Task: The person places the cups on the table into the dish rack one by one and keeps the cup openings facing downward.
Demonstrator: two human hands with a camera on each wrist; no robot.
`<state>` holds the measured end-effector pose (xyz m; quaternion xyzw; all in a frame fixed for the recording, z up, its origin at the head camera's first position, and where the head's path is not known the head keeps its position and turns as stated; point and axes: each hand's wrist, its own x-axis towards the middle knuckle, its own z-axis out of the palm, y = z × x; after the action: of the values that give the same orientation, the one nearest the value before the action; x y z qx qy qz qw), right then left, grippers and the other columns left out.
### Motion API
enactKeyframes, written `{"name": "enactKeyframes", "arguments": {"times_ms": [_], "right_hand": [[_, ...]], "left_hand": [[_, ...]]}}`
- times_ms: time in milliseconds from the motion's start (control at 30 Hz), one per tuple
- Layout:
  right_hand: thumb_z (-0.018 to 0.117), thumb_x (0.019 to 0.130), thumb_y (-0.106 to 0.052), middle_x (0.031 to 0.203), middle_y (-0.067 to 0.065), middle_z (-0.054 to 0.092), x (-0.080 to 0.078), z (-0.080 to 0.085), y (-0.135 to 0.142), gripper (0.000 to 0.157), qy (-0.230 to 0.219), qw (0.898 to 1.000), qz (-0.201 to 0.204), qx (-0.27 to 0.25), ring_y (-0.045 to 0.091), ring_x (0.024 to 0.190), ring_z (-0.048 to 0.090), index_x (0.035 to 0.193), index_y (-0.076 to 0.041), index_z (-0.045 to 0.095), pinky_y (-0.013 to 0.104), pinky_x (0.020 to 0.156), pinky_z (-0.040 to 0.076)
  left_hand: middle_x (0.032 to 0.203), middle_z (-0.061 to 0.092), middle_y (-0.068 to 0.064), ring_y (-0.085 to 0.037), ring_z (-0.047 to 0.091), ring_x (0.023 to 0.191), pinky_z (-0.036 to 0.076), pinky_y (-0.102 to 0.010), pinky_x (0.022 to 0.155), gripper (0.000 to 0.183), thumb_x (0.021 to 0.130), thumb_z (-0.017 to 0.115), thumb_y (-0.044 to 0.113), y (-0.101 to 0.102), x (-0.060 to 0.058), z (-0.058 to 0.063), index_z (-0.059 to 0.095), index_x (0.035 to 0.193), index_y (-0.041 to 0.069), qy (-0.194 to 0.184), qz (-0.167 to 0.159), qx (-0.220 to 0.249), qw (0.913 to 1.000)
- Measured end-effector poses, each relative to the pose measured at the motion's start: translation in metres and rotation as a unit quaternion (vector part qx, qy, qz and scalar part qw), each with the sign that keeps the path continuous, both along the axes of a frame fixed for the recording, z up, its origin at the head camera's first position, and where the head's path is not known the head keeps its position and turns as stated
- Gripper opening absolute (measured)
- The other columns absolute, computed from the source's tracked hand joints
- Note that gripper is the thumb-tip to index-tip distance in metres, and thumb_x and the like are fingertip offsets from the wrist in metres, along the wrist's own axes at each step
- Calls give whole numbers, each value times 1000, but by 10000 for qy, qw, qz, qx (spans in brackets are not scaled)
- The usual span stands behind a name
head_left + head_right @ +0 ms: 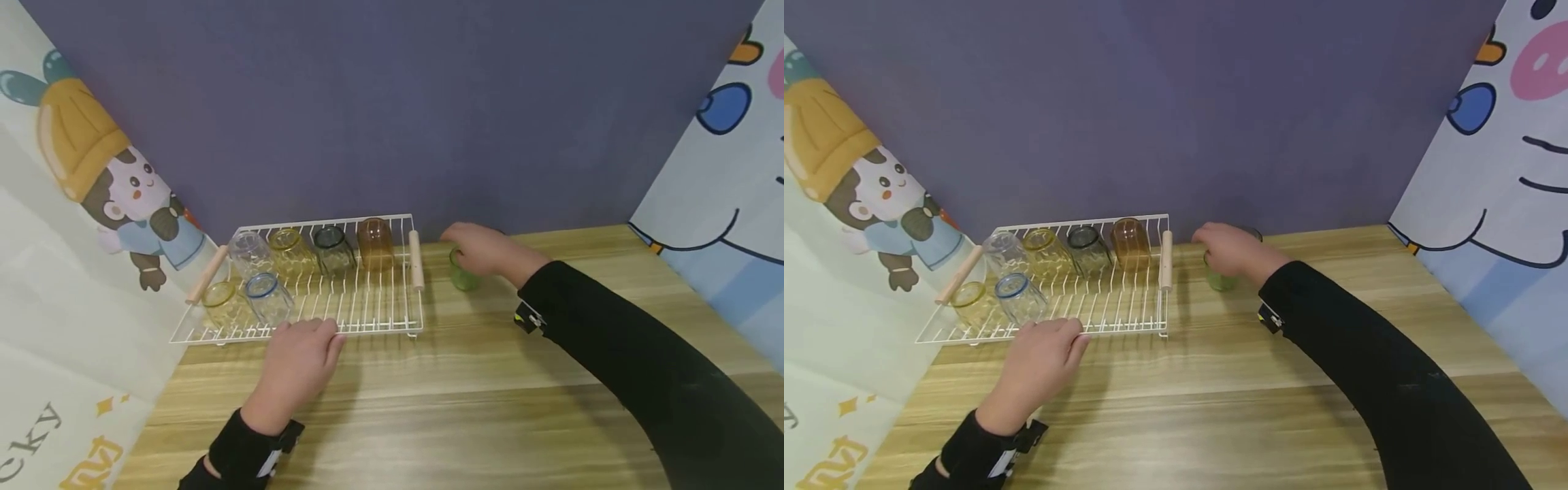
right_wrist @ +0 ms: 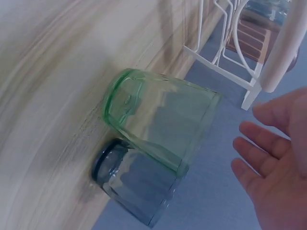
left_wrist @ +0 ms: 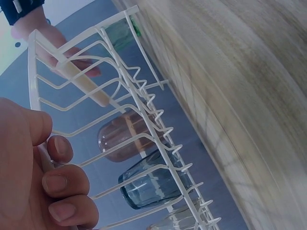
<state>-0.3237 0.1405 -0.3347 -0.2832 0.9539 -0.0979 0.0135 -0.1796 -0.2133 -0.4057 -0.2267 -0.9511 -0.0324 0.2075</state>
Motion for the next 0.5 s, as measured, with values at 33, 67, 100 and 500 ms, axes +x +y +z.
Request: {"name": "enactKeyframes", "arguments": {"times_ms": [33,67,100,500], "right_hand": [[49,102,-1,144,21,53,-2,-1,-1,42,-38,10000,28,78,39,136,48,143,1,55,53,109,42],[49,101,0,143,21,54,-3,-2,-2,41,-84,9999,41,130,38,134,50,142,1,56,53,108,43],[49,101,1,142,21,55,-4,-3,-2,40,-141,9997,42,178,38,133,51,141,0,58,52,106,45],[45,99,11,135,14,62,-18,-11,-6,42,-659,9962,60,570,38,131,54,130,-6,67,57,109,40]], "left_hand": [[64,40,9,-15,45,58,34,-36,63,33,104,61,34,0,0,-1,46,78,21,8,-1,-8,10000],[64,40,9,-15,45,58,34,-36,62,33,104,61,34,1,0,-1,46,78,21,18,-8,-13,10000],[64,39,8,-15,45,58,33,-36,62,34,105,60,35,1,0,-2,45,78,21,16,-15,-19,10000],[65,39,8,-15,43,59,31,-35,63,33,106,57,36,0,0,-2,45,78,21,56,9,1,10000]]}}
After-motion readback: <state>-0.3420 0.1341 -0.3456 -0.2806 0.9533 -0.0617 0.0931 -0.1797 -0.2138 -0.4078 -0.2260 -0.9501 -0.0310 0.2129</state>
